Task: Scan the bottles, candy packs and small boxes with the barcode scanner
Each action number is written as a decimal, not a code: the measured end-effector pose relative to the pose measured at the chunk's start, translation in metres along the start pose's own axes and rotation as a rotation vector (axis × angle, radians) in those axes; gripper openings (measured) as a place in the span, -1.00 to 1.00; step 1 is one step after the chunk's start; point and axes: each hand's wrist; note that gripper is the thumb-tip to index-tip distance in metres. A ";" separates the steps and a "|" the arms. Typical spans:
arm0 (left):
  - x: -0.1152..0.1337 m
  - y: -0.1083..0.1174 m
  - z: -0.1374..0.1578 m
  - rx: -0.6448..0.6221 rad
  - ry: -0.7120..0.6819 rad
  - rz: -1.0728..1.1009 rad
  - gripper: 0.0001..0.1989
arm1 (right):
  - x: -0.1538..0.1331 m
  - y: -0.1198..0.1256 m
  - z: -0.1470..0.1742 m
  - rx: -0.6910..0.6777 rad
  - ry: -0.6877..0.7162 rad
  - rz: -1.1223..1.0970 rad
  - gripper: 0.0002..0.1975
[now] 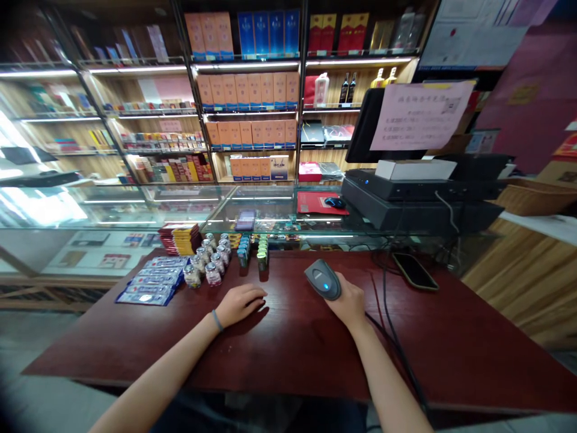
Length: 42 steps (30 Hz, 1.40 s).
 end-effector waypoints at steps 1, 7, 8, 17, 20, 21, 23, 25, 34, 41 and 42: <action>0.000 0.000 0.000 0.005 0.009 0.010 -0.74 | 0.001 0.000 0.000 -0.003 0.004 0.017 -0.73; -0.001 -0.001 -0.014 0.183 0.135 0.156 -0.75 | 0.000 0.000 -0.001 0.010 0.038 0.058 -0.68; -0.002 -0.002 -0.021 0.247 0.175 0.194 -0.74 | 0.000 0.000 -0.001 0.006 0.042 0.045 -0.69; -0.003 -0.035 -0.084 0.662 0.507 0.339 -0.49 | -0.006 0.004 -0.004 -0.042 0.035 -0.056 -0.79; -0.005 -0.047 -0.089 0.713 0.547 0.338 -0.45 | -0.005 0.004 -0.005 -0.022 0.037 -0.063 -0.78; -0.007 -0.051 -0.089 0.718 0.548 0.337 -0.45 | -0.005 0.003 -0.005 -0.011 0.048 -0.063 -0.75; -0.010 -0.056 -0.087 0.712 0.551 0.344 -0.48 | -0.003 0.002 -0.004 -0.005 0.074 -0.065 -0.71; -0.014 -0.059 -0.086 0.695 0.564 0.354 -0.53 | -0.001 0.001 -0.004 -0.013 0.091 -0.070 -0.69; -0.019 -0.059 -0.088 0.645 0.582 0.409 -0.69 | -0.008 0.004 -0.006 -0.058 0.037 -0.041 -0.73; 0.003 -0.046 -0.083 0.632 0.554 0.921 -0.54 | -0.014 0.006 -0.009 -0.100 -0.112 -0.076 -0.63; 0.006 -0.044 -0.083 0.587 0.550 1.039 -0.51 | -0.015 0.006 -0.010 -0.109 -0.118 -0.081 -0.60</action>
Point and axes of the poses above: each hand's wrist, its own z-axis away from the middle knuckle, its own y-axis out of the back of the hand, x = y × z, and after that the axes turned 13 degrees about y, right-handed
